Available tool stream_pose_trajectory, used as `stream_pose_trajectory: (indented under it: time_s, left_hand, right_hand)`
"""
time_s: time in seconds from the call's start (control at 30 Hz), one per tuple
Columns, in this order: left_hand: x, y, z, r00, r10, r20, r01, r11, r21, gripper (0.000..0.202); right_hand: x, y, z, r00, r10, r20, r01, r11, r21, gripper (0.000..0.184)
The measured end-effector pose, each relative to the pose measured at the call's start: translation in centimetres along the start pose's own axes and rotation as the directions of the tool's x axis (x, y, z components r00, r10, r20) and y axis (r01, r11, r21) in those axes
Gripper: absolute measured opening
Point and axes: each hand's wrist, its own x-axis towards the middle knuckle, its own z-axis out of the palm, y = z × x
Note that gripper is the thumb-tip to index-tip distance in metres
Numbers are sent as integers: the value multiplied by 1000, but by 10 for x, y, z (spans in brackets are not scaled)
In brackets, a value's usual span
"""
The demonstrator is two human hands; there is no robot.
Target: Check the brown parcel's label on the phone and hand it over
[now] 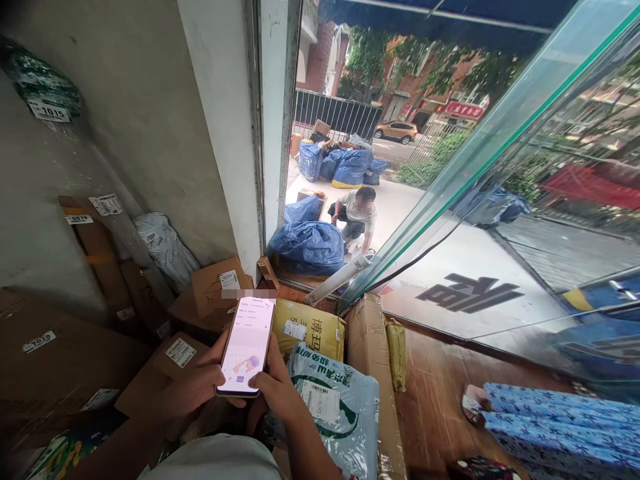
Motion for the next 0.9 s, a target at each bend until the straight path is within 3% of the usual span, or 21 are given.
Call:
stream_pose_trajectory:
  time_s: [0.3, 0.57, 0.77, 0.9]
  left_hand:
    - [3, -5, -6, 997, -27, -75, 30, 999, 39, 112]
    - [2, -2, -7, 999, 12, 38, -11, 999, -43, 115]
    - [3, -3, -8, 999, -22, -43, 24, 999, 48, 114]
    - [7, -8, -16, 995, -8, -97, 20, 992, 127, 110]
  right_hand:
    - [3, -1, 2, 997, -14, -69, 9, 997, -74, 72]
    - [8, 6, 5, 988, -14, -154, 3, 997, -76, 61]
    - [15, 15, 7, 973, -39, -226, 11, 992, -125, 58]
    - [14, 10, 7, 978, -19, -206, 8, 999, -51, 60]
